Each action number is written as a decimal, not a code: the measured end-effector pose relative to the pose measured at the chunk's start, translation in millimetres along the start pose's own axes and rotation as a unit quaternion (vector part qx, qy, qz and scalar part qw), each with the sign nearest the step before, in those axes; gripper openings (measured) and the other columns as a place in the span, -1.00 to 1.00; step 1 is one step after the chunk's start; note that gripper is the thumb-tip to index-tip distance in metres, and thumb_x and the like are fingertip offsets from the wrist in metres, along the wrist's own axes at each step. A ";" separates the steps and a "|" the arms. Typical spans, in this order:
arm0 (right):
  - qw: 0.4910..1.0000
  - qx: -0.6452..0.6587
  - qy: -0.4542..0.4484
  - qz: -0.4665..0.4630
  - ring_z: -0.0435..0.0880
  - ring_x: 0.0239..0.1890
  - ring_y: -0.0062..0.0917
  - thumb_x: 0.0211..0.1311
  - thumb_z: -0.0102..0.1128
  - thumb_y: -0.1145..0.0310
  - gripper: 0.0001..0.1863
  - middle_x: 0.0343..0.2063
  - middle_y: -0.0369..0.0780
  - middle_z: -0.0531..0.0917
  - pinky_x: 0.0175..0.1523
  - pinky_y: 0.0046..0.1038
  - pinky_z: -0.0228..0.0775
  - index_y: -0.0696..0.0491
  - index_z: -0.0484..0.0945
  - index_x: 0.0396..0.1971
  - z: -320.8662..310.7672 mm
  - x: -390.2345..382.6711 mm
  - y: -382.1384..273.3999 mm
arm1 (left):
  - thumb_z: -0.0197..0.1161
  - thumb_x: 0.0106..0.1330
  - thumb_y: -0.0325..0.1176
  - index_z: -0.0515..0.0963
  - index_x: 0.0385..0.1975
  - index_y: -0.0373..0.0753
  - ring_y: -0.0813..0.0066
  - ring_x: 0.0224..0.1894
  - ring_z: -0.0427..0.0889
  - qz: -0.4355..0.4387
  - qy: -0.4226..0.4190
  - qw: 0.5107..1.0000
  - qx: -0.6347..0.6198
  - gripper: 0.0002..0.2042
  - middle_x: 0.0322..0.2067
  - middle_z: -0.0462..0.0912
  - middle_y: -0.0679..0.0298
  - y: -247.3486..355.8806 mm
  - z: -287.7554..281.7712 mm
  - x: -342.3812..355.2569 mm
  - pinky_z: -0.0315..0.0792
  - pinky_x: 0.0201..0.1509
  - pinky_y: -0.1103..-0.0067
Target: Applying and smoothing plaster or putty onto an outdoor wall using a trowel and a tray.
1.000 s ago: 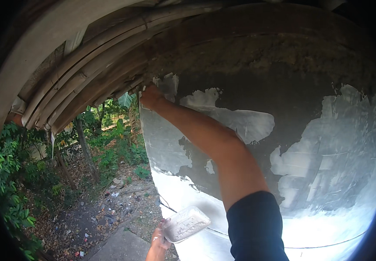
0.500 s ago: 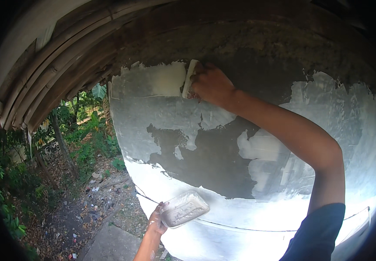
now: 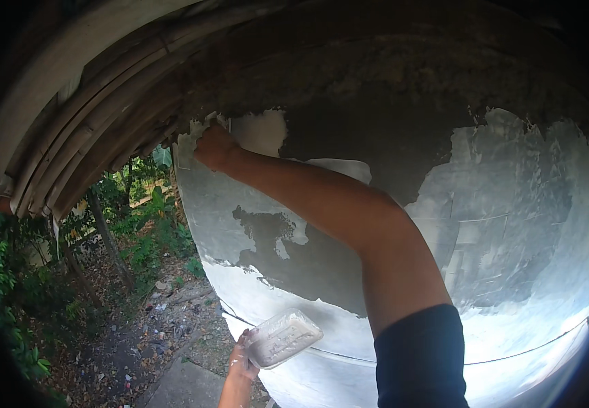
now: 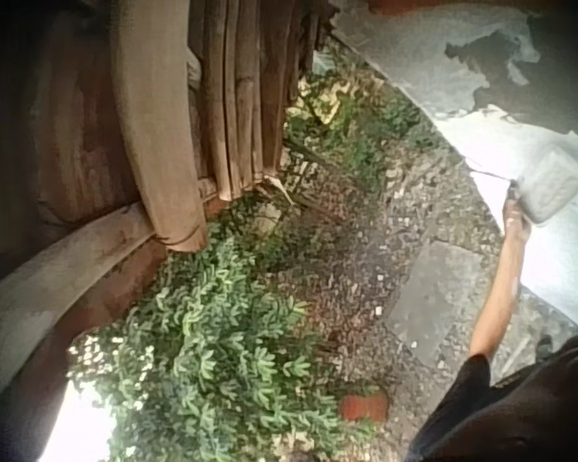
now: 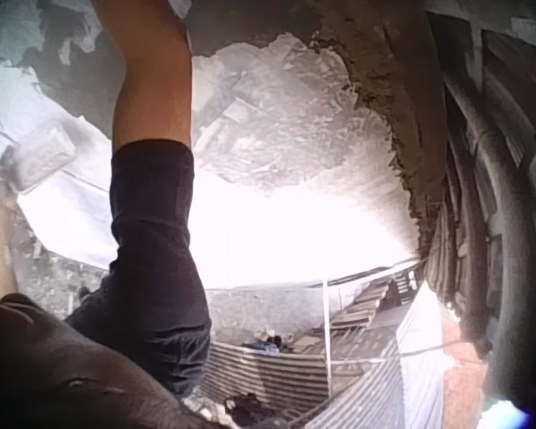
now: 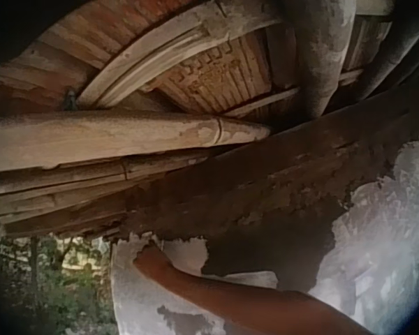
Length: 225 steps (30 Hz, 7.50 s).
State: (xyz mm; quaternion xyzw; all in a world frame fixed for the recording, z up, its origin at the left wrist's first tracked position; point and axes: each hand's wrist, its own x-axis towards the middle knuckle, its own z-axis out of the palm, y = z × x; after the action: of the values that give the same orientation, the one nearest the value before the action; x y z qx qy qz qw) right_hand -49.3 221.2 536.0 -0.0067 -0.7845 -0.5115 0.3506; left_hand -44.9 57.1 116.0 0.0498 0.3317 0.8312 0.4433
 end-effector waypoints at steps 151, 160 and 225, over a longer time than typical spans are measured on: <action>0.824 -0.216 0.032 0.523 0.60 -0.46 -0.29 -0.02 0.13 0.50 -0.87 -0.49 -0.11 0.51 -0.53 -0.41 0.51 0.22 0.47 -0.44 -106.9 -244.4 40.0 | -0.03 0.37 -0.24 0.35 0.07 -0.29 0.19 0.04 0.49 -0.067 -0.107 0.988 0.092 -0.64 -0.01 0.49 0.06 -146.0 -13.1 -74.8 0.42 0.13 0.32; 0.837 0.066 0.109 0.532 0.59 -0.41 -0.14 0.11 0.03 0.50 -0.88 -0.48 0.00 0.54 -0.39 -0.26 0.48 0.26 0.48 -0.45 -130.8 -227.0 -1.1 | 0.01 0.35 -0.25 0.34 0.08 -0.33 0.20 0.04 0.49 -0.080 -0.093 0.984 0.131 -0.62 0.00 0.48 0.04 -138.4 -0.1 -81.4 0.43 0.13 0.32; 0.832 -0.017 0.023 0.555 0.60 -0.34 -0.25 -0.15 0.19 0.51 -0.50 -0.31 -0.08 0.54 -0.33 -0.31 0.51 0.26 0.45 -0.07 -61.8 -222.4 -69.8 | -0.04 0.37 -0.14 0.24 0.16 -0.26 0.14 0.13 0.45 -0.022 -0.275 0.959 -0.063 -0.55 0.14 0.38 0.05 42.5 99.7 -54.1 0.32 0.24 0.19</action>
State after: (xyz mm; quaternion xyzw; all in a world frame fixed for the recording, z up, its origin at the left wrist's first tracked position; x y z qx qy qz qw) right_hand 126.1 215.5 370.7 -0.4349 -0.6319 -0.2444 0.5932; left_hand -4.6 49.6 230.0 0.2408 0.1454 0.7946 0.5380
